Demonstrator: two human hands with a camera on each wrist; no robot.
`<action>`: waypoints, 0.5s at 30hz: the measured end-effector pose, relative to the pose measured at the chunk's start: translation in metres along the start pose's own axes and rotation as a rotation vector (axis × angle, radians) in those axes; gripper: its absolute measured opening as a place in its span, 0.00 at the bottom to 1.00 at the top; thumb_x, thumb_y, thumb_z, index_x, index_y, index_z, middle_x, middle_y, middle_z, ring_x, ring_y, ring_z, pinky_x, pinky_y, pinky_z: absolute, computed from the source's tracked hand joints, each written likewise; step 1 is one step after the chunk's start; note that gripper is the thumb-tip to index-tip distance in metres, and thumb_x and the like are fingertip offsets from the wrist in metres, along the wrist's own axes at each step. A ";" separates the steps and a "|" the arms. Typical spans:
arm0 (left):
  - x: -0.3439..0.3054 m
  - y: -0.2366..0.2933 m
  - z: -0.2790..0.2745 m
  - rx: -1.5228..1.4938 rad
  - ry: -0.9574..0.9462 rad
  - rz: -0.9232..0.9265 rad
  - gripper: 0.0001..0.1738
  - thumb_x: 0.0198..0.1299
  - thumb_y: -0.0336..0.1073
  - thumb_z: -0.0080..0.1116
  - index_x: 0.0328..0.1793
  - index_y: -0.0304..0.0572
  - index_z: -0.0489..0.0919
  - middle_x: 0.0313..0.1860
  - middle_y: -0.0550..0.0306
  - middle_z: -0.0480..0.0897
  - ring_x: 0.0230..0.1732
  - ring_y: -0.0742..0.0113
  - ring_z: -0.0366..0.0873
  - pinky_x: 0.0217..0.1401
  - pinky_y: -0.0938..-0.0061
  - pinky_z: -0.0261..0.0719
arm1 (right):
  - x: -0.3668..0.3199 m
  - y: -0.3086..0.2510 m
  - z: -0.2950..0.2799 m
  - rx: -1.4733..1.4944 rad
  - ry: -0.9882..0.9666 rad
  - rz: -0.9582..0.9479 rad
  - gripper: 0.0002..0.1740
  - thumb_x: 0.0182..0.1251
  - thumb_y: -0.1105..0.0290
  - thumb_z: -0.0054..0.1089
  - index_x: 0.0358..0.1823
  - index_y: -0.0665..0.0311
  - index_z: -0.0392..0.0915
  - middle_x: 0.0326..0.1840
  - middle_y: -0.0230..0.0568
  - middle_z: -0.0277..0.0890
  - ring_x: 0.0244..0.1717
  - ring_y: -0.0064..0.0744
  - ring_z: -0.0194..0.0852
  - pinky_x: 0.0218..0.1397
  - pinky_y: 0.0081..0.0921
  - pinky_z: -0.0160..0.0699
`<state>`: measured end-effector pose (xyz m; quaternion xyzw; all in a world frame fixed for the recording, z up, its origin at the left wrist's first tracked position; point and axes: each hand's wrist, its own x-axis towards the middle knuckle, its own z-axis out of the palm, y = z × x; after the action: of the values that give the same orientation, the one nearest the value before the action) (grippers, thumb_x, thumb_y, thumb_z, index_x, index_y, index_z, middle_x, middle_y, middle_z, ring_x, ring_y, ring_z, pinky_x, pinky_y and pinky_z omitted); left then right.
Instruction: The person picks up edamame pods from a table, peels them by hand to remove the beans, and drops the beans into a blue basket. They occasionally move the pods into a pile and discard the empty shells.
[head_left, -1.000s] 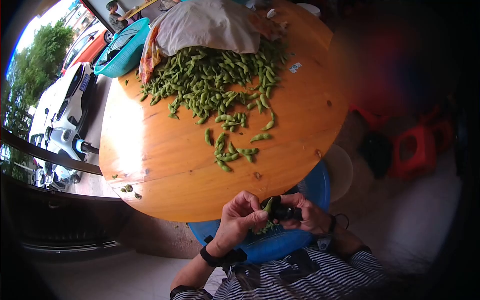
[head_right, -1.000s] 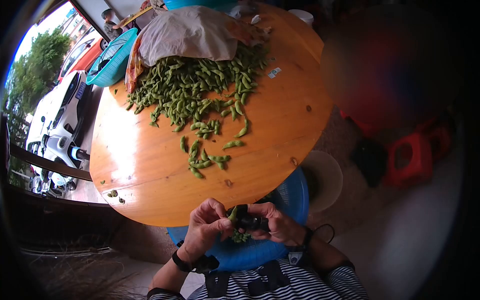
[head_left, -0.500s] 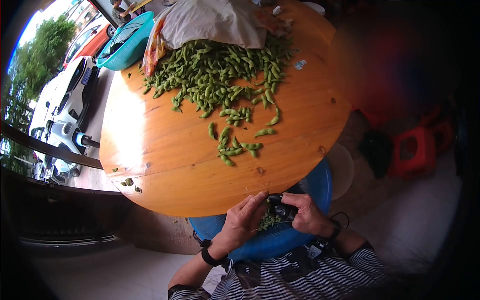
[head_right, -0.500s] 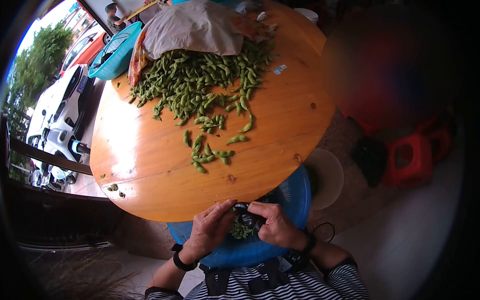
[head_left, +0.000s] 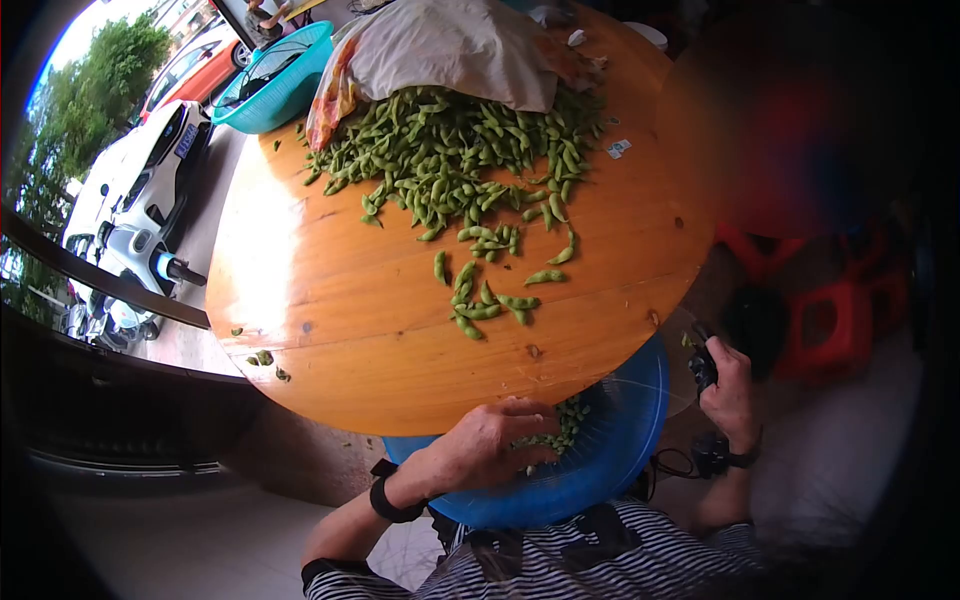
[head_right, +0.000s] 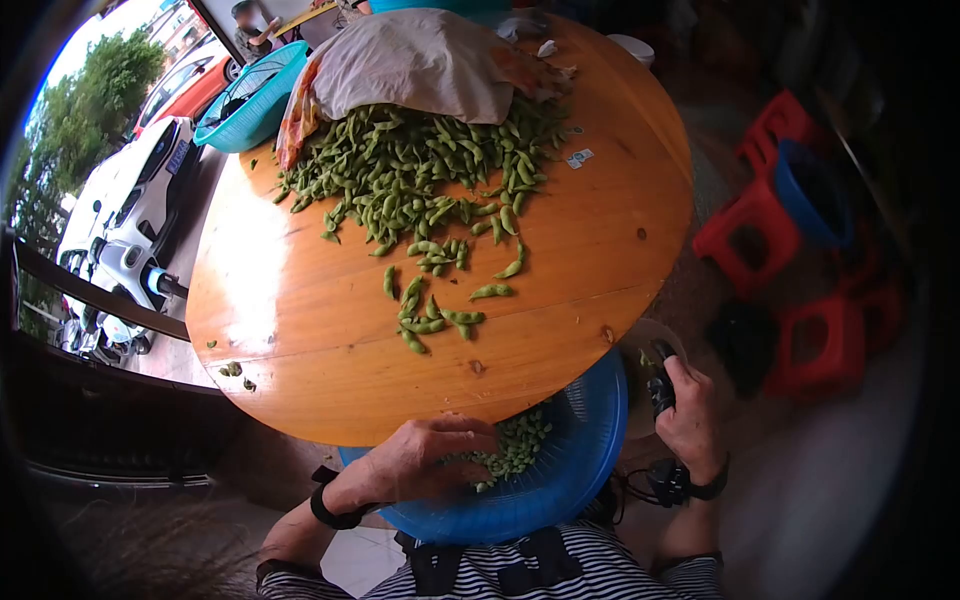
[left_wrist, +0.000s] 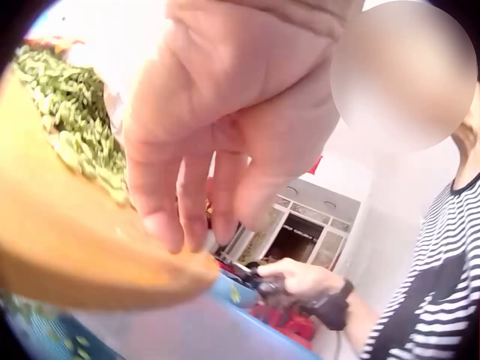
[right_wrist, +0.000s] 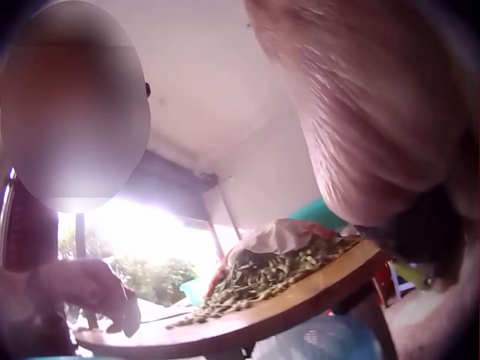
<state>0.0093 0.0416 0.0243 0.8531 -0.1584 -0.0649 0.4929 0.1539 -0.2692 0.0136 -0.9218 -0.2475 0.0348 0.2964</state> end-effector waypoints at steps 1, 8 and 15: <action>0.008 0.002 -0.011 0.029 0.082 -0.057 0.16 0.59 0.30 0.66 0.55 0.38 0.82 0.49 0.48 0.84 0.50 0.48 0.82 0.53 0.62 0.81 | -0.004 0.008 -0.007 -0.152 -0.057 0.129 0.22 0.49 0.88 0.46 0.49 0.75 0.73 0.35 0.62 0.74 0.39 0.65 0.73 0.41 0.49 0.69; 0.066 -0.054 -0.050 0.581 0.399 -0.070 0.08 0.56 0.24 0.59 0.41 0.39 0.85 0.47 0.55 0.83 0.52 0.52 0.80 0.49 0.62 0.82 | -0.008 0.023 -0.011 -0.145 0.107 -0.019 0.21 0.49 0.87 0.44 0.47 0.73 0.75 0.36 0.61 0.77 0.40 0.63 0.75 0.43 0.44 0.73; 0.066 -0.034 -0.046 0.477 0.398 -0.106 0.07 0.54 0.23 0.62 0.38 0.40 0.86 0.38 0.60 0.84 0.41 0.63 0.82 0.40 0.69 0.82 | 0.009 -0.032 0.022 0.647 -0.082 -0.065 0.24 0.49 0.85 0.42 0.48 0.72 0.78 0.30 0.44 0.80 0.32 0.28 0.81 0.41 0.23 0.77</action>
<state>0.0908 0.0726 0.0214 0.9477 -0.0251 0.1168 0.2961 0.1433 -0.2310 0.0147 -0.7692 -0.2645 0.1393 0.5648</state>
